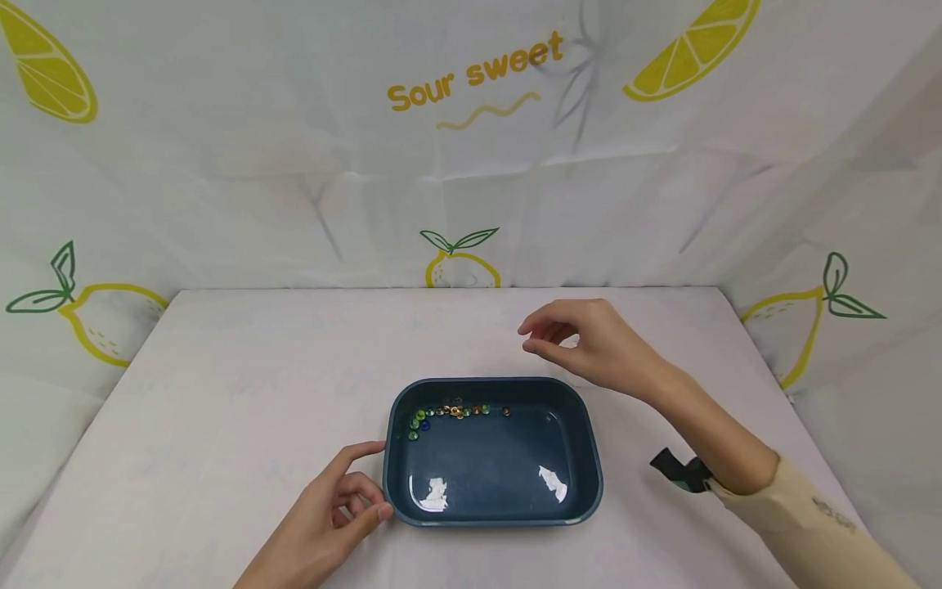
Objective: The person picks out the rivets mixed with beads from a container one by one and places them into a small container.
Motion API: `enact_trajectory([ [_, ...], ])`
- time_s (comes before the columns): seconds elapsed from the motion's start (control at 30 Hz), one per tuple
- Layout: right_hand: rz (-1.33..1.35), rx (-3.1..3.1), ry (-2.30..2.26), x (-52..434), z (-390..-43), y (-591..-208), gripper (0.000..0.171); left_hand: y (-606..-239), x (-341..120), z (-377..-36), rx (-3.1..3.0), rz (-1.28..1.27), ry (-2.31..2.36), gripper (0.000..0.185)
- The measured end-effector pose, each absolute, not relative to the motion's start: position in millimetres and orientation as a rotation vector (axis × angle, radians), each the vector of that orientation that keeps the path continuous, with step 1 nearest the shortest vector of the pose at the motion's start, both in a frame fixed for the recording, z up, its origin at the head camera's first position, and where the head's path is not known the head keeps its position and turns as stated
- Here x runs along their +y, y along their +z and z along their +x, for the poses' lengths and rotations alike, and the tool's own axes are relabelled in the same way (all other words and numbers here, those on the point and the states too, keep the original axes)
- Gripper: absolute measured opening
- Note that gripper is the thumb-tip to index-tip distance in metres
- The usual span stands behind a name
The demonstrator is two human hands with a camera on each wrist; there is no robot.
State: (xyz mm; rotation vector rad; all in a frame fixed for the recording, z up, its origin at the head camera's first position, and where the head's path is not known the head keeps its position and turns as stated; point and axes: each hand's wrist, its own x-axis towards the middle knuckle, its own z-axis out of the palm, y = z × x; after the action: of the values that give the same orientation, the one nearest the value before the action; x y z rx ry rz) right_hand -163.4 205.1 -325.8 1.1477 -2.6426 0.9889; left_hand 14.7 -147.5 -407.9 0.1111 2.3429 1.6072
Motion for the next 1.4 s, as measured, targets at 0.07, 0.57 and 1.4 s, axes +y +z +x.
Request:
enact_trajectory([
  [0.07, 1.164, -2.648, 1.024, 202, -163, -326, 0.026, -408, -148, 15, 2.344, 0.112, 1.602, 0.069],
  [0.57, 1.223, -2.73, 1.089, 180, -162, -325, 0.024, -408, -146, 14, 2.34, 0.088, 1.59, 0.069],
  [1.4, 1.366, -2.813, 1.375, 151, -160, -331, 0.019, -409, -145, 14, 2.353, 0.069, 1.574, 0.07],
])
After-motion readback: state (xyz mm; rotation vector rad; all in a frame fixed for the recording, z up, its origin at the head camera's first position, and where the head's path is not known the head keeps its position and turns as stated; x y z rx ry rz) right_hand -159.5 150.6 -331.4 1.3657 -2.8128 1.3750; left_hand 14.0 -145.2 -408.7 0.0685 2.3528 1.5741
